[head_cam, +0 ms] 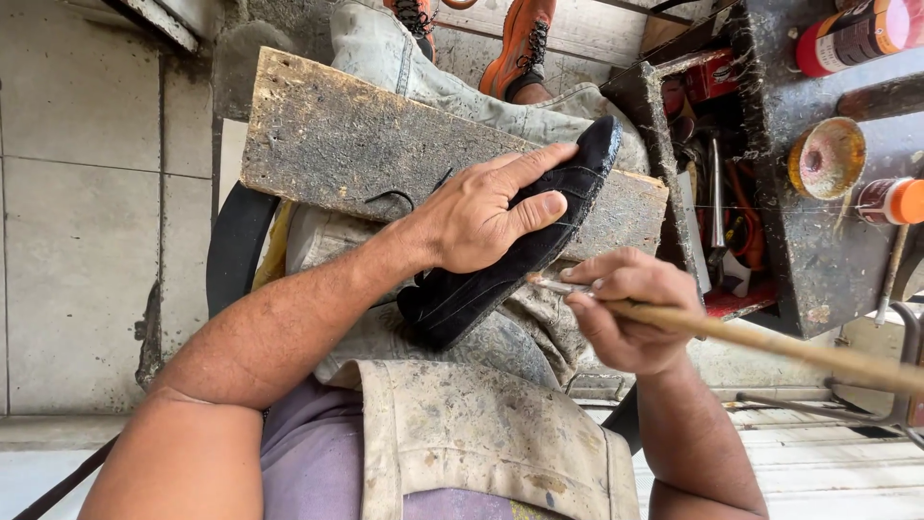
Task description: Applying liquid coating to the edges of shoe soles using a brush at a repair bench
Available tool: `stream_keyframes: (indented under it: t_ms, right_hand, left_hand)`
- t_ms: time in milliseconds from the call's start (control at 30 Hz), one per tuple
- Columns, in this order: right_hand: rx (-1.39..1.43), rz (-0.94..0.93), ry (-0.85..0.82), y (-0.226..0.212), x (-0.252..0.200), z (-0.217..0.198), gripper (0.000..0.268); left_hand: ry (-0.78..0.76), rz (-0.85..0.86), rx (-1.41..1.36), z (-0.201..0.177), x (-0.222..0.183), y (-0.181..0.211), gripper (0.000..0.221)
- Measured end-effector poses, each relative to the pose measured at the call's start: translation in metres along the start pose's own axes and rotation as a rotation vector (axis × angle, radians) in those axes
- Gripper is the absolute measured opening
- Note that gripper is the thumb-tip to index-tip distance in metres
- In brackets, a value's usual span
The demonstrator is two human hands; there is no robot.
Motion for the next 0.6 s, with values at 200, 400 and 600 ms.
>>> stream_keyframes:
  t_ms: [200, 400, 600]
  right_hand:
    - [-0.123, -0.011, 0.228, -0.011, 0.039, -0.041, 0.018]
    - [-0.115, -0.122, 0.073, -0.016, 0.034, -0.035, 0.020]
    - [-0.211, -0.053, -0.009, -0.023, 0.025, -0.030, 0.020]
  left_hand:
    - [-0.052, -0.007, 0.201, 0.005, -0.002, 0.013, 0.072]
    - [-0.070, -0.064, 0.228, 0.005, -0.003, 0.015, 0.073]
    - [-0.098, -0.130, 0.232, 0.006, -0.002, 0.015, 0.075]
Point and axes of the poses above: each hand's wrist, its own x-axis towards the middle knuckle, its own z-axis out of the palm, y = z × x, the point moved 9 cm from there along x, towards the middle knuckle, and after that the axes turned 2 degrees about x, right-handed, at the moved point
